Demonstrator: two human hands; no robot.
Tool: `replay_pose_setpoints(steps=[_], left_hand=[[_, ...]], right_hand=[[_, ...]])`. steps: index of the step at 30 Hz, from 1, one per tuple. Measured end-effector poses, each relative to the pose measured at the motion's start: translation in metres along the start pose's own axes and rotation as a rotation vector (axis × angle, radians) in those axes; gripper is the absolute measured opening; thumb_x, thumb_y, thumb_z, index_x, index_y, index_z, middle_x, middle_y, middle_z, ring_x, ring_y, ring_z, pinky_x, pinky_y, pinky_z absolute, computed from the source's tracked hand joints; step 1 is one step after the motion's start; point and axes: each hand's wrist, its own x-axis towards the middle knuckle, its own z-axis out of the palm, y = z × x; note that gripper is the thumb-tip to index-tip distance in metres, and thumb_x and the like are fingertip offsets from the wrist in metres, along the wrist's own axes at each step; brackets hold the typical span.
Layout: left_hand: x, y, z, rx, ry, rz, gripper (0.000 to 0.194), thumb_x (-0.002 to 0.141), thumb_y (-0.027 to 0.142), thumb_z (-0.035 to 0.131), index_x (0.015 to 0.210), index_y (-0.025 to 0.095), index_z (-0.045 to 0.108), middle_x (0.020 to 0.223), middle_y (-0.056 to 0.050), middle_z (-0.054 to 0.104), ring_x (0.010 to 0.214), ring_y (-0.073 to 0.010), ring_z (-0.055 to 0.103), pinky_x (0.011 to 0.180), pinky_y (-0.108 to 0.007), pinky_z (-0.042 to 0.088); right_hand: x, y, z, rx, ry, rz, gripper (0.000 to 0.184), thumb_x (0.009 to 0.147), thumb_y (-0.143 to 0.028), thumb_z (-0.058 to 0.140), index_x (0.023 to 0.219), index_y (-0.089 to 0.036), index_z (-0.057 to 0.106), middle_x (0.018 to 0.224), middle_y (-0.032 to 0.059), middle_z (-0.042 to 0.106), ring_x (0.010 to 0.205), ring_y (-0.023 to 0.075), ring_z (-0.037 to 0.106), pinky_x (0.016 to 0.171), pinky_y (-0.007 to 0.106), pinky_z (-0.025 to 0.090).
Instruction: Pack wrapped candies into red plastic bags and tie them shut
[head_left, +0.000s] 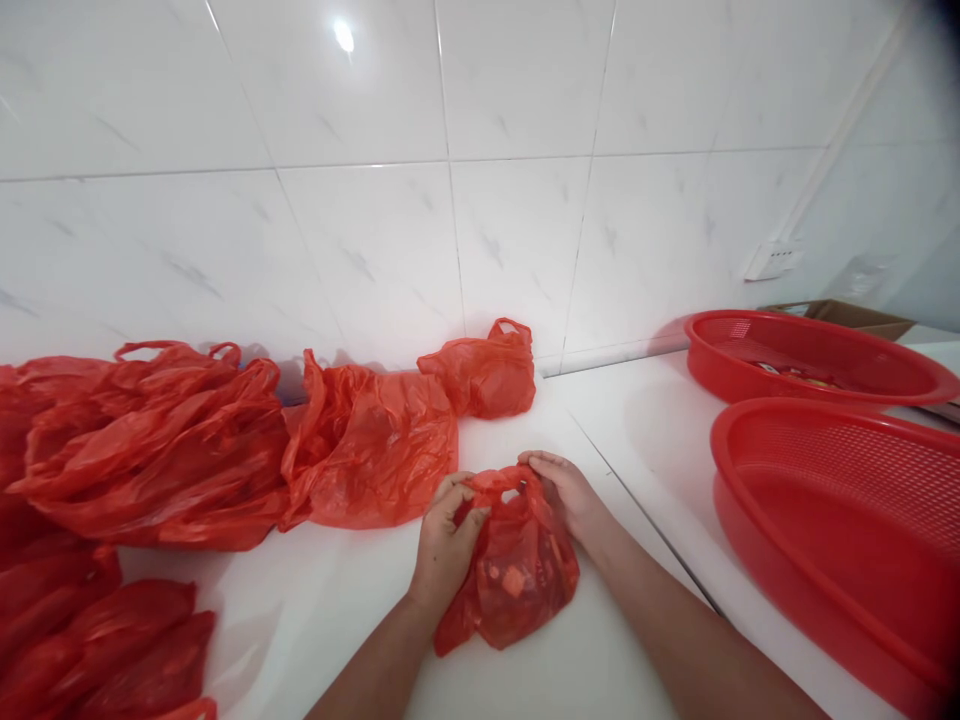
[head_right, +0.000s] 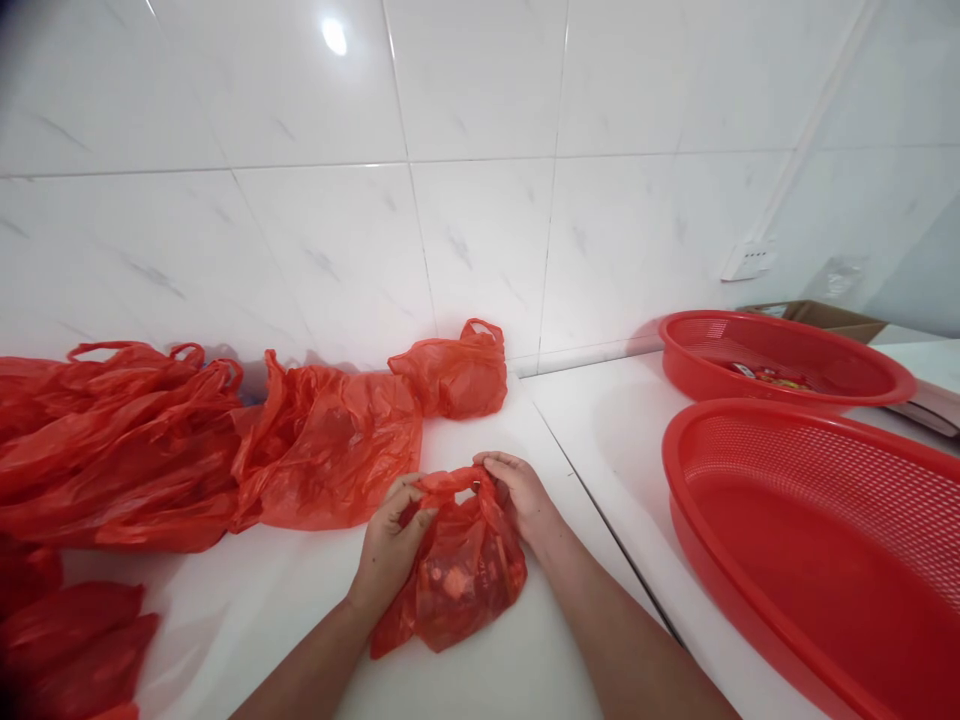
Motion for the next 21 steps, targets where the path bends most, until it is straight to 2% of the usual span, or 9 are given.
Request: replay_pose_setpoints(steps=[3,6,8,11,14,17,21], left_hand=[[-0.004,0.002,-0.001,0.105,0.066,0.099,0.015,0.088,0.021,0.046,0.074,0.019,0.052,0.113,-0.007,0.051,0.108,-0.019,0.05,0.093,-0.035,0.04],[-0.009,0.002,-0.001,0.226,0.12,0.273,0.012,0.087,0.019,0.046,0.076,0.019,0.05,0.115,-0.009,0.049,0.111,-0.0209,0.047,0.092,-0.038,0.041],[-0.012,0.004,-0.001,0.3,0.131,0.416,0.01,0.085,0.014,0.047,0.077,0.019,0.049,0.115,-0.009,0.051,0.11,-0.0213,0.048,0.091,-0.04,0.042],[-0.017,0.014,0.004,0.362,0.079,0.652,0.013,0.081,0.006,0.048,0.08,0.019,0.048,0.111,-0.01,0.058,0.108,-0.0218,0.05,0.091,-0.042,0.044],[-0.027,0.03,0.013,0.324,-0.061,0.847,0.015,0.078,0.003,0.049,0.08,0.018,0.049,0.102,-0.01,0.066,0.106,-0.022,0.055,0.09,-0.04,0.047],[-0.037,0.043,0.026,0.266,-0.165,0.907,0.016,0.077,0.001,0.049,0.08,0.017,0.051,0.09,-0.008,0.07,0.092,-0.0189,0.062,0.085,-0.036,0.052],[-0.045,0.05,0.038,0.195,-0.181,0.879,0.014,0.081,0.004,0.049,0.08,0.018,0.052,0.079,-0.005,0.069,0.077,-0.0166,0.063,0.069,-0.031,0.054]], right_hand=[[0.006,-0.004,-0.005,-0.132,0.051,-0.173,0.026,0.064,-0.026,0.07,0.088,-0.021,0.059,0.068,-0.0039,0.059,0.061,0.0122,0.056,0.064,0.027,0.044],[0.013,-0.009,-0.014,-0.502,0.217,-0.437,0.02,0.07,-0.025,0.06,0.089,-0.023,0.056,0.067,-0.0052,0.053,0.064,0.0127,0.053,0.068,0.028,0.042],[0.016,-0.012,-0.022,-0.758,0.355,-0.535,0.018,0.073,-0.025,0.052,0.091,-0.023,0.055,0.068,-0.0046,0.051,0.066,0.014,0.052,0.07,0.029,0.042],[0.018,-0.017,-0.032,-0.981,0.499,-0.541,0.02,0.077,-0.027,0.044,0.094,-0.023,0.053,0.071,-0.0033,0.052,0.068,0.0156,0.052,0.068,0.029,0.042],[0.018,-0.019,-0.037,-1.062,0.546,-0.518,0.021,0.077,-0.027,0.042,0.095,-0.023,0.052,0.074,-0.0023,0.054,0.071,0.0169,0.053,0.069,0.03,0.041],[0.018,-0.019,-0.037,-1.095,0.55,-0.5,0.022,0.076,-0.027,0.042,0.096,-0.024,0.052,0.076,-0.0017,0.056,0.074,0.0179,0.054,0.07,0.03,0.041],[0.015,-0.017,-0.034,-1.135,0.541,-0.489,0.023,0.076,-0.028,0.041,0.096,-0.025,0.053,0.076,-0.0016,0.056,0.074,0.0183,0.055,0.072,0.031,0.041]])
